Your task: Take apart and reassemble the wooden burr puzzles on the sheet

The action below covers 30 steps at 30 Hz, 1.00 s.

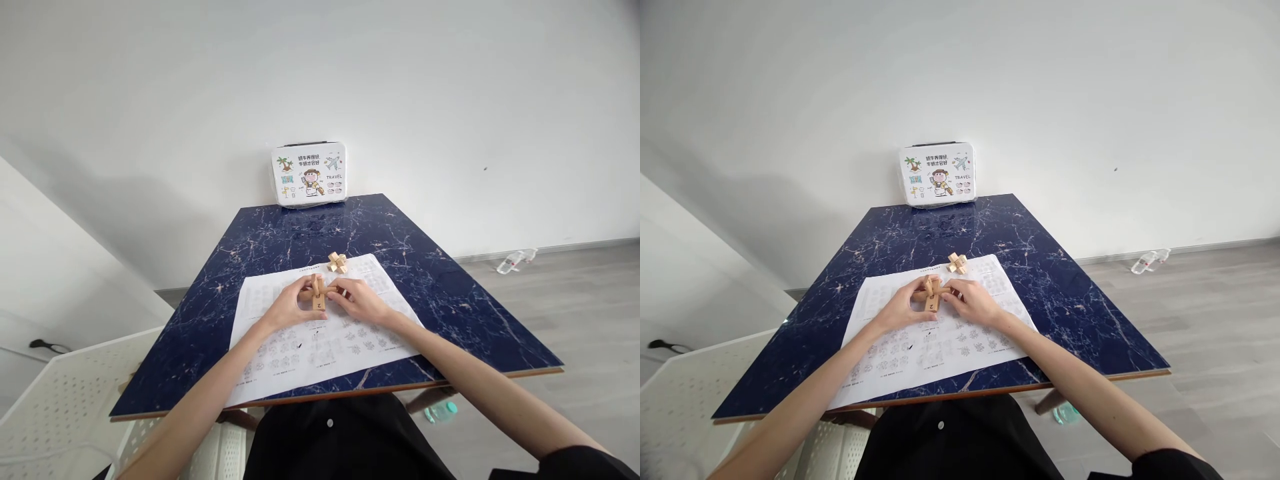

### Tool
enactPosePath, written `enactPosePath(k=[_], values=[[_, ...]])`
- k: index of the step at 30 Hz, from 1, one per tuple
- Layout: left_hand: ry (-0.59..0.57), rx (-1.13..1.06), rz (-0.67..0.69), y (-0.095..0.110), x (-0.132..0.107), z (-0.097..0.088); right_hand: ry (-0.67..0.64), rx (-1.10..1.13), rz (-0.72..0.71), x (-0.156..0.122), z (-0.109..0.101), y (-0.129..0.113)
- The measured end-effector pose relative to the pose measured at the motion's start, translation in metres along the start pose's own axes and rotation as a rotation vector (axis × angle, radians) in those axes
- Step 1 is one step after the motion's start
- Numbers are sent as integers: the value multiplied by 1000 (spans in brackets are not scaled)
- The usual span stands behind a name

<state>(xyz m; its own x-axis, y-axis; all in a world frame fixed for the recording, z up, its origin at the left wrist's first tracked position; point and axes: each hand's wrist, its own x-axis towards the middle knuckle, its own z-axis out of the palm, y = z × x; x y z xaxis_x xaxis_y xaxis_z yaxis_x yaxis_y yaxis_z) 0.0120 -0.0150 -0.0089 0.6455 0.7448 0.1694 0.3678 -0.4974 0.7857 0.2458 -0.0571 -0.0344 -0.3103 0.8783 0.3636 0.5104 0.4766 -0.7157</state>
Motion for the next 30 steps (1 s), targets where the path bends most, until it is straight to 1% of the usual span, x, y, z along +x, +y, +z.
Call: enactPosePath(k=[4, 10, 14, 19, 23, 26, 28, 30], values=[[-12, 20, -23, 1, -1, 0, 13, -25, -18, -1, 1, 2], [11, 29, -18, 6, -1, 1, 12, -57, -4, -2, 2, 3], [24, 43, -16, 5, 0, 2, 20, -54, -17, -3, 2, 4], [51, 62, -8, 3, 0, 3, 6, -103, -34, -4, 3, 5], [56, 63, -7, 4, -1, 4, -40, -45, -45, -4, -4, 0], [67, 58, -3, 4, -1, 2, -104, 21, -62, -6, -9, -5], [83, 59, -5, 4, 0, 0, -145, 61, -79, -8, -9, -7], [79, 61, 0, 3, 0, -2, -150, 60, -81, -10, -6, -8]])
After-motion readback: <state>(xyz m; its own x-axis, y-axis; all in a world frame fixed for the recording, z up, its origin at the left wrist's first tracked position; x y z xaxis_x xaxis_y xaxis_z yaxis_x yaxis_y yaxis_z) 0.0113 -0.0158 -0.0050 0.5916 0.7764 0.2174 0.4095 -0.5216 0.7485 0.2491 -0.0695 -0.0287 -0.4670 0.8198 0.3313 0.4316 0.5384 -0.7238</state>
